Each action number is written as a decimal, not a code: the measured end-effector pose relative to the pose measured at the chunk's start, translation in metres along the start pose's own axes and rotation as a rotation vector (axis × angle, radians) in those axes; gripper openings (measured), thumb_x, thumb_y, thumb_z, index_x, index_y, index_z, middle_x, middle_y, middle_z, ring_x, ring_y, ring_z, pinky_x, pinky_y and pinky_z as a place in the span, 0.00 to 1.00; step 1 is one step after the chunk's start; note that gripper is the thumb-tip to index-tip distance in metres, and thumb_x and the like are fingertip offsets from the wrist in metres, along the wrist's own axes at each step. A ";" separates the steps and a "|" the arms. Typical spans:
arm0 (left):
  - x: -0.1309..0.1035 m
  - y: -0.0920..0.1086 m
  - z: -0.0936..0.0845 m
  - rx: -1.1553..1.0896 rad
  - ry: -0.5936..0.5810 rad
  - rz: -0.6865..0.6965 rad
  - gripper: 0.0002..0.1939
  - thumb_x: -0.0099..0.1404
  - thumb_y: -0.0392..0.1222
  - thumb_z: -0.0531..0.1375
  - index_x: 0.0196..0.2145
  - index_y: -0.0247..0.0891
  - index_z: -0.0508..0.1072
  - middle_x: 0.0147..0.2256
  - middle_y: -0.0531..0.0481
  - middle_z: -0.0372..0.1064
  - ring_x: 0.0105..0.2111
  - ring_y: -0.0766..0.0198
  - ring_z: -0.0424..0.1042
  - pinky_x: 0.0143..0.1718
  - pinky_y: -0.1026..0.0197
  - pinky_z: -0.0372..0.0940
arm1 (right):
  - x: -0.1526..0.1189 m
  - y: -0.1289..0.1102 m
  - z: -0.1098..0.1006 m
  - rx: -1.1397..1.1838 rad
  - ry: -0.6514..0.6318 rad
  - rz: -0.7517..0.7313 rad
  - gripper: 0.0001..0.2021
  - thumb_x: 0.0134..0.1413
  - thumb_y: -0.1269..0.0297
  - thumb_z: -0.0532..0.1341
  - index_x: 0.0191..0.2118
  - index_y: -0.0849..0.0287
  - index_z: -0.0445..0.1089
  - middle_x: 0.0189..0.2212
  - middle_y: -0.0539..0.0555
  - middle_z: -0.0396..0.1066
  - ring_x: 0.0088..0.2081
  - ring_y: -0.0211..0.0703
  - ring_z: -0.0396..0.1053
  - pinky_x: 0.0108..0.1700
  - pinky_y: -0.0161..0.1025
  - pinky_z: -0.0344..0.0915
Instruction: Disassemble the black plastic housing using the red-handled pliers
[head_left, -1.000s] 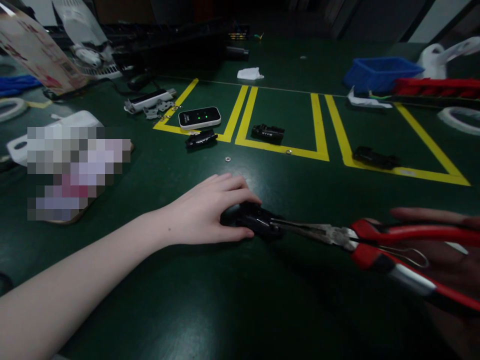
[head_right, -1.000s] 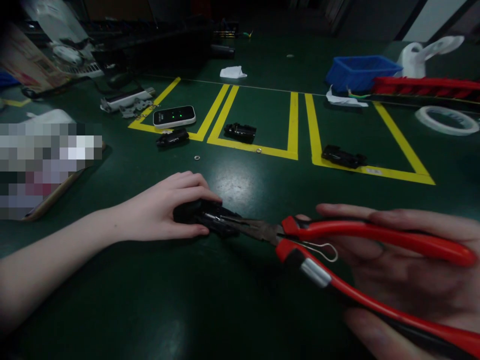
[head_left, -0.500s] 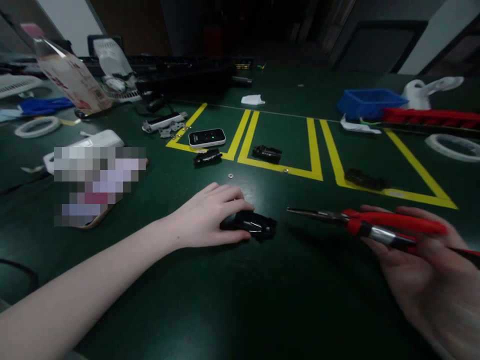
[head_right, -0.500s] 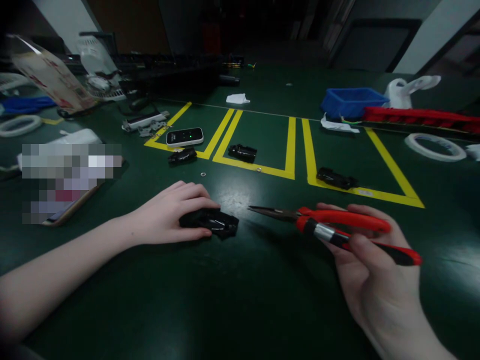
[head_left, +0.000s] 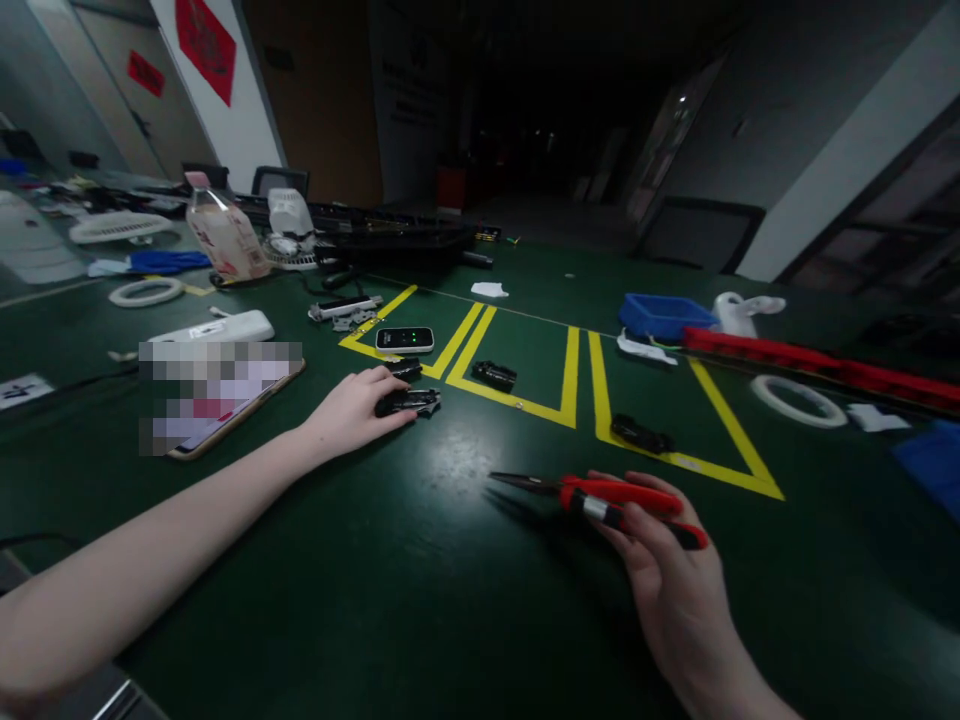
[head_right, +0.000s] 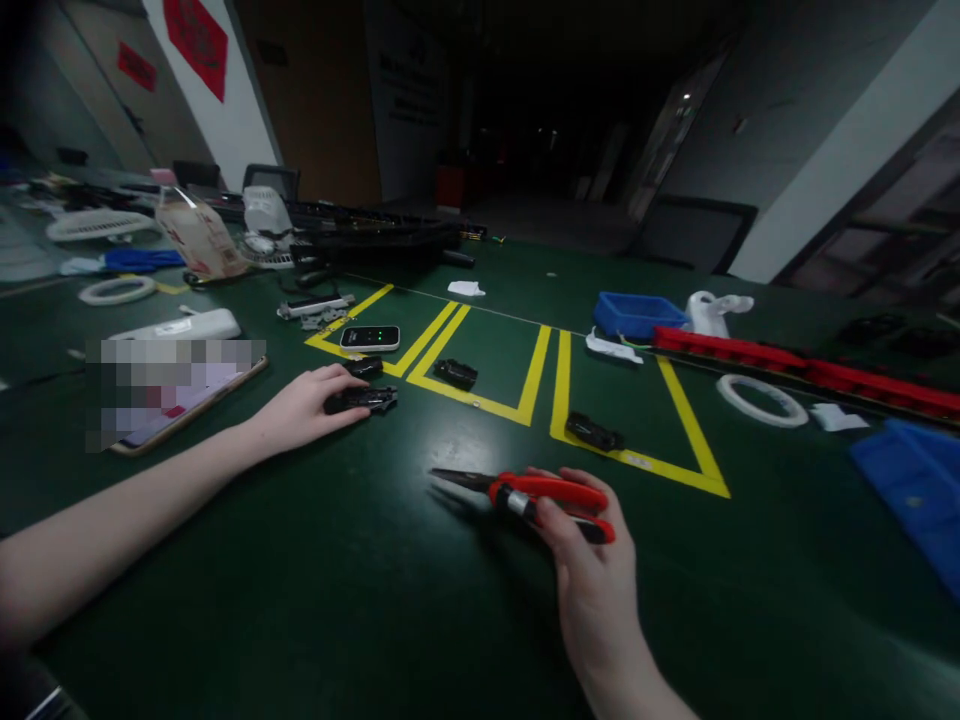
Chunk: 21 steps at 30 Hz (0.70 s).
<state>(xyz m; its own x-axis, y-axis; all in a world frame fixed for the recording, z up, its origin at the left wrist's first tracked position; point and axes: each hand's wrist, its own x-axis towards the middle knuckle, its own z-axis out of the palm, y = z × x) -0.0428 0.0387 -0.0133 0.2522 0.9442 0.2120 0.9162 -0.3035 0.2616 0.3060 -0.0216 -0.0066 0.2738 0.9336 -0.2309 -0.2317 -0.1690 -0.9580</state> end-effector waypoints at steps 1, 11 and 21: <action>0.001 -0.002 0.002 0.015 0.024 -0.022 0.25 0.71 0.59 0.57 0.54 0.36 0.73 0.49 0.42 0.71 0.46 0.53 0.73 0.47 0.50 0.69 | -0.001 0.001 0.000 -0.024 -0.021 -0.003 0.41 0.25 0.46 0.78 0.49 0.54 0.68 0.44 0.55 0.77 0.51 0.58 0.74 0.60 0.61 0.64; 0.018 0.018 0.001 0.188 0.200 0.042 0.26 0.69 0.55 0.61 0.57 0.36 0.67 0.56 0.40 0.66 0.54 0.49 0.68 0.55 0.40 0.66 | -0.011 0.004 -0.003 -0.071 -0.215 -0.092 0.36 0.36 0.43 0.74 0.50 0.55 0.66 0.44 0.57 0.77 0.44 0.55 0.77 0.51 0.53 0.71; 0.125 0.060 0.024 0.141 0.007 0.214 0.20 0.71 0.47 0.61 0.57 0.36 0.69 0.56 0.41 0.68 0.52 0.53 0.72 0.51 0.45 0.71 | -0.011 0.009 -0.001 -0.033 -0.206 -0.134 0.35 0.35 0.45 0.75 0.48 0.56 0.66 0.42 0.58 0.77 0.41 0.56 0.77 0.48 0.51 0.72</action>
<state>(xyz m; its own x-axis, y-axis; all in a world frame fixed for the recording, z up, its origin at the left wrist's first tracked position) 0.0517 0.1417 0.0061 0.4429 0.8595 0.2550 0.8768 -0.4746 0.0769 0.3017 -0.0339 -0.0124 0.1029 0.9926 -0.0650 -0.1742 -0.0464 -0.9836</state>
